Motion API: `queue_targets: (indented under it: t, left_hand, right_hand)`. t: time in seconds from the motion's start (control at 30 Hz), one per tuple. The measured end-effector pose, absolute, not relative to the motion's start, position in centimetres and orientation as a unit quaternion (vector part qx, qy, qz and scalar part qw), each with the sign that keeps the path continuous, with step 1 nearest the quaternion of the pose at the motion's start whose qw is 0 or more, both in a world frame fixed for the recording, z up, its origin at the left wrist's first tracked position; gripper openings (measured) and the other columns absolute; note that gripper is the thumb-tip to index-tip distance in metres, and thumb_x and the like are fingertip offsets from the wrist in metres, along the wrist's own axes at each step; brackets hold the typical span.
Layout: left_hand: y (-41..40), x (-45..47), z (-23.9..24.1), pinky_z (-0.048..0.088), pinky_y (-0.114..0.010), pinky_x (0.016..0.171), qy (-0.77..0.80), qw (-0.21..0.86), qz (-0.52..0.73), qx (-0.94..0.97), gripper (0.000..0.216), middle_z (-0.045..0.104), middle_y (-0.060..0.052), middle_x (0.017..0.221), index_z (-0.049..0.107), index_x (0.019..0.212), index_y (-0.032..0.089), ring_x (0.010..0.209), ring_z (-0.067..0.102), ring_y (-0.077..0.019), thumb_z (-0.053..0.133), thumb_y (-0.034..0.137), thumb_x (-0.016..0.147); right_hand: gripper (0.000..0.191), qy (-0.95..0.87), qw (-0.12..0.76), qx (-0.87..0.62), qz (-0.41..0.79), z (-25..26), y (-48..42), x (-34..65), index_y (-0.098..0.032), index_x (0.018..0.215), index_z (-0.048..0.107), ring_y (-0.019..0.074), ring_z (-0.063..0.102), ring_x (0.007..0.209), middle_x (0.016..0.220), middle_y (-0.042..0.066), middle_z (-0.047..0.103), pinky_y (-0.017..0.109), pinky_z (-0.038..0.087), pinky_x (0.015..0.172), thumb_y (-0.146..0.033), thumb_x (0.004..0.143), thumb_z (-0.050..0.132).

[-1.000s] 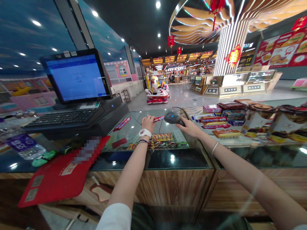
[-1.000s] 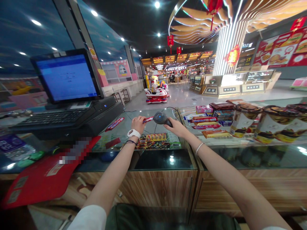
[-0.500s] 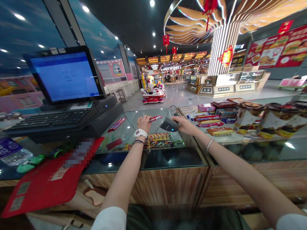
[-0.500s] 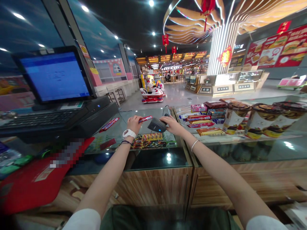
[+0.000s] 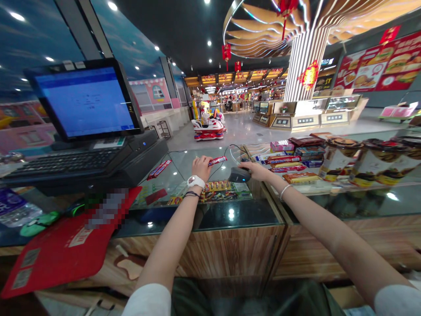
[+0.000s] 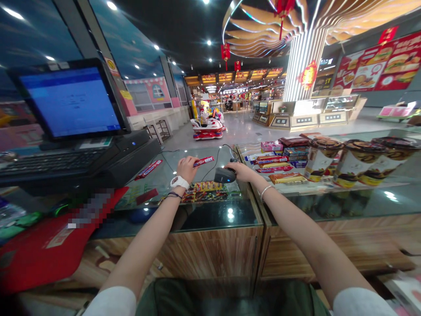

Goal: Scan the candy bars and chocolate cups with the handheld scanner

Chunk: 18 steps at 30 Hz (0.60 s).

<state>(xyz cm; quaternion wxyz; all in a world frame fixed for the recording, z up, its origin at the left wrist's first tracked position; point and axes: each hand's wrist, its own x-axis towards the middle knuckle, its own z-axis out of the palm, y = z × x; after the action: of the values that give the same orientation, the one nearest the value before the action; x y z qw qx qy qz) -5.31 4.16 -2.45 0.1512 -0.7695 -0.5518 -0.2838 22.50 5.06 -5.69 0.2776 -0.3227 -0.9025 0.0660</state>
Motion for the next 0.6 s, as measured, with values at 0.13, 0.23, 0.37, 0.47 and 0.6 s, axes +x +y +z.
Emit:
queue_targets:
  t: [0.13,0.23,0.37,0.47,0.6]
  left_hand:
    - [4.29,-5.39,-2.66,0.035,-0.04,0.105,-0.545,0.154,-0.286,-0.773,0.023,0.067,-0.005,0.109,0.065,0.108,0.027,0.107,0.06,-0.0238,0.058,0.018,0.088]
    - [4.28,-5.42,-2.77,0.037,-0.04,0.103,-0.542,0.153,-0.286,-0.775,0.022,0.067,-0.005,0.109,0.066,0.108,0.027,0.107,0.06,-0.0239,0.058,0.019,0.088]
    - [3.94,-5.26,-2.6,0.036,-0.04,0.104,-0.541,0.151,-0.282,-0.777,0.023,0.067,-0.005,0.109,0.065,0.109,0.027,0.107,0.06,-0.024,0.058,0.018,0.088]
    - [3.81,-5.14,-2.51,0.036,-0.04,0.105,-0.54,0.149,-0.282,-0.779,0.024,0.067,-0.006,0.109,0.065,0.109,0.026,0.107,0.06,-0.0236,0.059,0.018,0.088]
    - [4.03,-5.12,-2.67,0.036,-0.04,0.106,-0.532,0.153,-0.286,-0.782,0.024,0.067,-0.005,0.11,0.065,0.11,0.027,0.108,0.06,-0.0233,0.059,0.019,0.089]
  right_hand:
    - [0.058,-0.9,0.276,-0.329,0.075,-6.0,5.31,22.79,-0.016,0.119,0.066,0.024,0.065,0.109,0.114,0.01,0.071,0.038,0.049,0.095,0.003,0.066,0.053]
    - [0.057,-0.897,0.279,-0.334,0.079,-6.19,5.59,22.95,-0.018,0.118,0.067,0.0246,0.065,0.11,0.117,0.01,0.071,0.039,0.049,0.097,0.002,0.066,0.056]
    - [0.056,-0.895,0.276,-0.337,0.091,-6.13,5.59,23.01,-0.019,0.118,0.069,0.0244,0.065,0.113,0.119,0.007,0.072,0.038,0.049,0.099,0.0,0.066,0.058]
    - [0.062,-0.891,0.266,-0.352,0.103,-5.98,5.39,23.03,-0.022,0.121,0.068,0.0251,0.064,0.118,0.121,0.005,0.072,0.039,0.047,0.103,0.002,0.066,0.056]
    - [0.071,-0.892,0.259,-0.357,0.102,-5.98,5.34,23.19,-0.025,0.126,0.066,0.0257,0.056,0.13,0.129,0.003,0.068,0.042,0.044,0.11,0.006,0.064,0.053]
